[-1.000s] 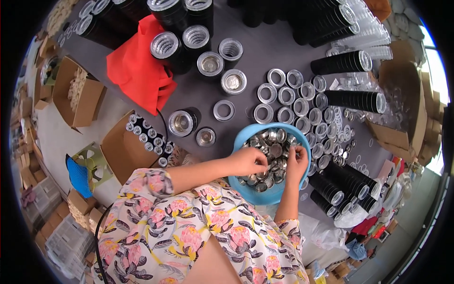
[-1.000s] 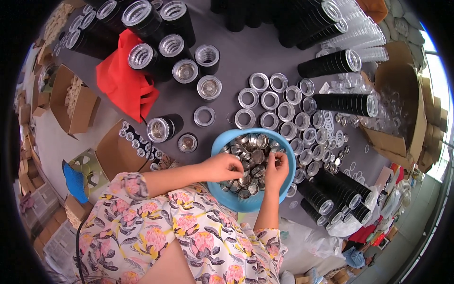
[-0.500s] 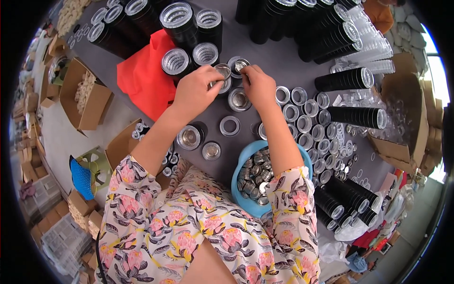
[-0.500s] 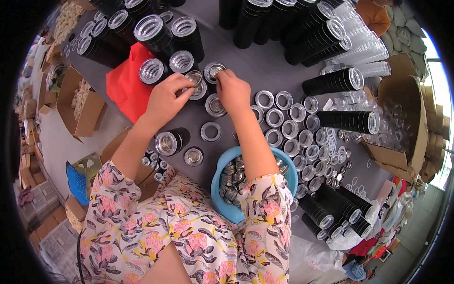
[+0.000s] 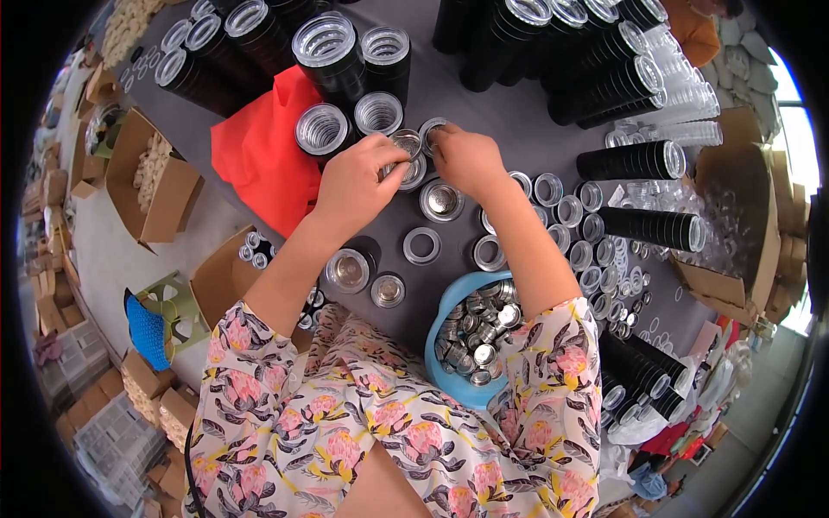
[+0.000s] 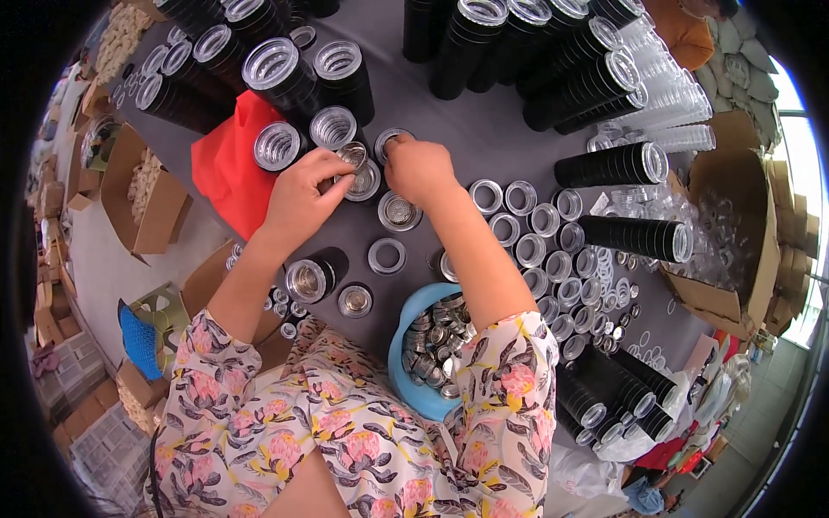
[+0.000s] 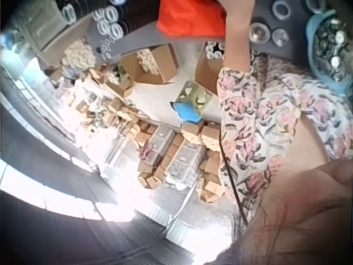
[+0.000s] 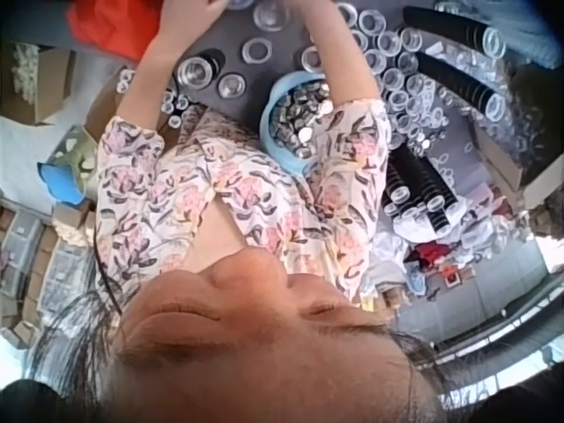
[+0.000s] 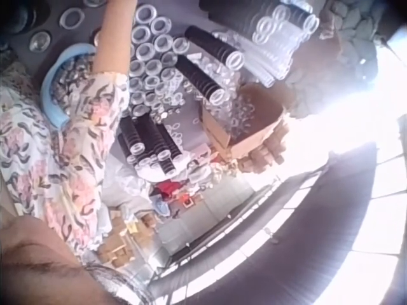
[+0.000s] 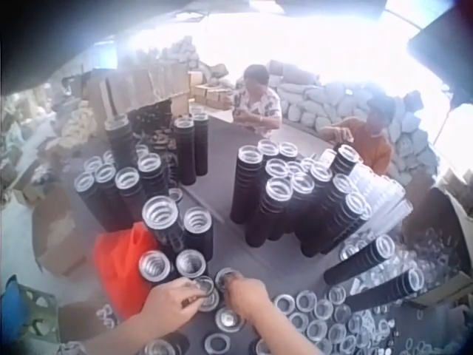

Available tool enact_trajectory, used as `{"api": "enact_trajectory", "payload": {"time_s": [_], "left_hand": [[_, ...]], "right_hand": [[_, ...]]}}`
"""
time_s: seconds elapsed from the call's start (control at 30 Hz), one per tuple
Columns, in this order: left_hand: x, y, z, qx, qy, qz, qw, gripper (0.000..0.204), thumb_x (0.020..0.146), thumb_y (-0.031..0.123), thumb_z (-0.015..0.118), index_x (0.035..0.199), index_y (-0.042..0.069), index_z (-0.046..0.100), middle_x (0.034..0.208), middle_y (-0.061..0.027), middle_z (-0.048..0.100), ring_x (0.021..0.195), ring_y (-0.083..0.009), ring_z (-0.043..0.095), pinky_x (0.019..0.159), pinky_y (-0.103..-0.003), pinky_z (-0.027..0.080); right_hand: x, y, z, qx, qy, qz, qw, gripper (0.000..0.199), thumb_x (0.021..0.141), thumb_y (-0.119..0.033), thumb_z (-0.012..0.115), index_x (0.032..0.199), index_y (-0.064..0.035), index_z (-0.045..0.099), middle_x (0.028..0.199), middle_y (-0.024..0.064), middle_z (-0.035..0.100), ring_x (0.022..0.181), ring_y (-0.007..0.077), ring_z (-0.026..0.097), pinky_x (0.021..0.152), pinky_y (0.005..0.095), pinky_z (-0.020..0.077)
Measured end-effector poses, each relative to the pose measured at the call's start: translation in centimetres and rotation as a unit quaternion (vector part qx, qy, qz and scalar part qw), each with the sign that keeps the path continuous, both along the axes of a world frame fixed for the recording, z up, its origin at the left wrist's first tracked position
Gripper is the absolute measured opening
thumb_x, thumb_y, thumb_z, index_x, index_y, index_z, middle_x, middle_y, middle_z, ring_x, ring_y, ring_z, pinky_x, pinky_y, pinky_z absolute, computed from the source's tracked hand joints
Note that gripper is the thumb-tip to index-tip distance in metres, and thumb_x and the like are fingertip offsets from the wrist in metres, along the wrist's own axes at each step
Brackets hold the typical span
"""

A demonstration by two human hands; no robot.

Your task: The person assembles cylindrical light fixtures by hand, fitting metal rings and reflectors onto the components at a table, and packs the assembled fixtures into a cardboard box.

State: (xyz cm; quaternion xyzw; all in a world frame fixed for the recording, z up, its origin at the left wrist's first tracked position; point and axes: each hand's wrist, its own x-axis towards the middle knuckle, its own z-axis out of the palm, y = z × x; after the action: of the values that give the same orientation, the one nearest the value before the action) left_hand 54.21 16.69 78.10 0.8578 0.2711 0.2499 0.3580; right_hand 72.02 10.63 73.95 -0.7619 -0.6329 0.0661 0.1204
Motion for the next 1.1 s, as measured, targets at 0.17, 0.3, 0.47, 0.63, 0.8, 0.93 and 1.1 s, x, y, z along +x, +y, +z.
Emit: {"api": "enact_trajectory", "payload": {"time_s": [0.17, 0.3, 0.47, 0.63, 0.8, 0.93, 1.1], "left_hand": [[0.1, -0.1, 0.0, -0.012, -0.003, -0.005, 1.0, 0.012, 0.078, 0.007, 0.063, 0.088, 0.001, 0.064, 0.083, -0.0039, 0.059, 0.06, -0.0106, 0.053, 0.055, -0.022, 0.042], [0.2, 0.0, -0.3, -0.001, 0.001, -0.006, 1.0, 0.012, 0.077, 0.007, 0.063, 0.088, 0.001, 0.064, 0.083, -0.0044, 0.059, 0.06, -0.0115, 0.054, 0.055, -0.023, 0.042], [0.9, 0.2, -0.1, 0.021, -0.004, -0.02, 1.0, 0.012, 0.077, 0.008, 0.062, 0.088, 0.002, 0.065, 0.084, -0.0054, 0.059, 0.06, -0.0143, 0.055, 0.056, -0.024, 0.043], [1.9, 0.9, 0.2, 0.063, 0.028, -0.014, 0.998, 0.01, 0.077, 0.014, 0.06, 0.082, 0.006, 0.065, 0.084, -0.0055, 0.06, 0.074, -0.0271, 0.06, 0.063, -0.035, 0.048], [4.4, 1.8, 0.1, 0.194, 0.092, -0.037, 0.976, 0.012, 0.076, 0.014, 0.06, 0.084, 0.007, 0.065, 0.087, -0.0052, 0.061, 0.073, -0.0279, 0.06, 0.063, -0.036, 0.048], [7.2, 2.9, -3.0, 0.255, 0.226, -0.085, 0.936, 0.01, 0.07, 0.012, 0.057, 0.074, 0.009, 0.066, 0.083, -0.0074, 0.063, 0.075, -0.0281, 0.062, 0.063, -0.038, 0.049], [9.5, 3.7, -2.4, 0.275, 0.353, -0.169, 0.878, 0.012, 0.068, 0.006, 0.059, 0.076, 0.006, 0.067, 0.081, -0.0121, 0.066, 0.078, -0.0296, 0.064, 0.063, -0.039, 0.051]], "right_hand": [[0.2, -0.2, 0.0, -0.016, 0.011, 0.037, 0.999, 0.025, 0.086, -0.028, 0.05, 0.102, -0.0103, 0.06, 0.1, 0.0067, 0.059, 0.079, 0.0291, 0.062, 0.067, 0.0413, 0.0492], [-0.1, 0.1, 0.4, -0.049, -0.004, 0.042, 0.998, 0.023, 0.085, -0.025, 0.049, 0.094, -0.0083, 0.061, 0.098, 0.0074, 0.06, 0.079, 0.0279, 0.063, 0.066, 0.0409, 0.0499], [0.3, 0.5, -0.9, -0.076, -0.038, 0.036, 0.996, 0.022, 0.084, -0.024, 0.05, 0.095, -0.0094, 0.062, 0.098, 0.0073, 0.061, 0.079, 0.029, 0.063, 0.066, 0.0409, 0.0502], [1.3, -0.5, -1.7, 0.034, 0.061, 0.049, 0.996, 0.018, 0.082, -0.022, 0.054, 0.086, -0.0079, 0.064, 0.093, 0.0089, 0.063, 0.079, 0.0296, 0.062, 0.065, 0.0401, 0.0499], [1.6, -1.2, -1.4, 0.207, 0.243, -0.156, 0.935, 0.021, 0.083, -0.022, 0.056, 0.085, -0.0035, 0.065, 0.081, 0.0106, 0.064, 0.068, 0.0252, 0.063, 0.058, 0.0369, 0.048], [1.4, -3.2, 1.2, 0.233, 0.482, -0.308, 0.786, 0.025, 0.088, -0.022, 0.053, 0.093, 0.0003, 0.064, 0.066, 0.0067, 0.059, 0.053, 0.0137, 0.058, 0.048, 0.027, 0.0427], [-0.3, -6.8, 2.1, 0.277, 0.536, -0.317, 0.732, 0.027, 0.09, -0.022, 0.054, 0.096, 0.0019, 0.064, 0.062, 0.0028, 0.058, 0.05, 0.0076, 0.052, 0.047, 0.021, 0.0392]]}}
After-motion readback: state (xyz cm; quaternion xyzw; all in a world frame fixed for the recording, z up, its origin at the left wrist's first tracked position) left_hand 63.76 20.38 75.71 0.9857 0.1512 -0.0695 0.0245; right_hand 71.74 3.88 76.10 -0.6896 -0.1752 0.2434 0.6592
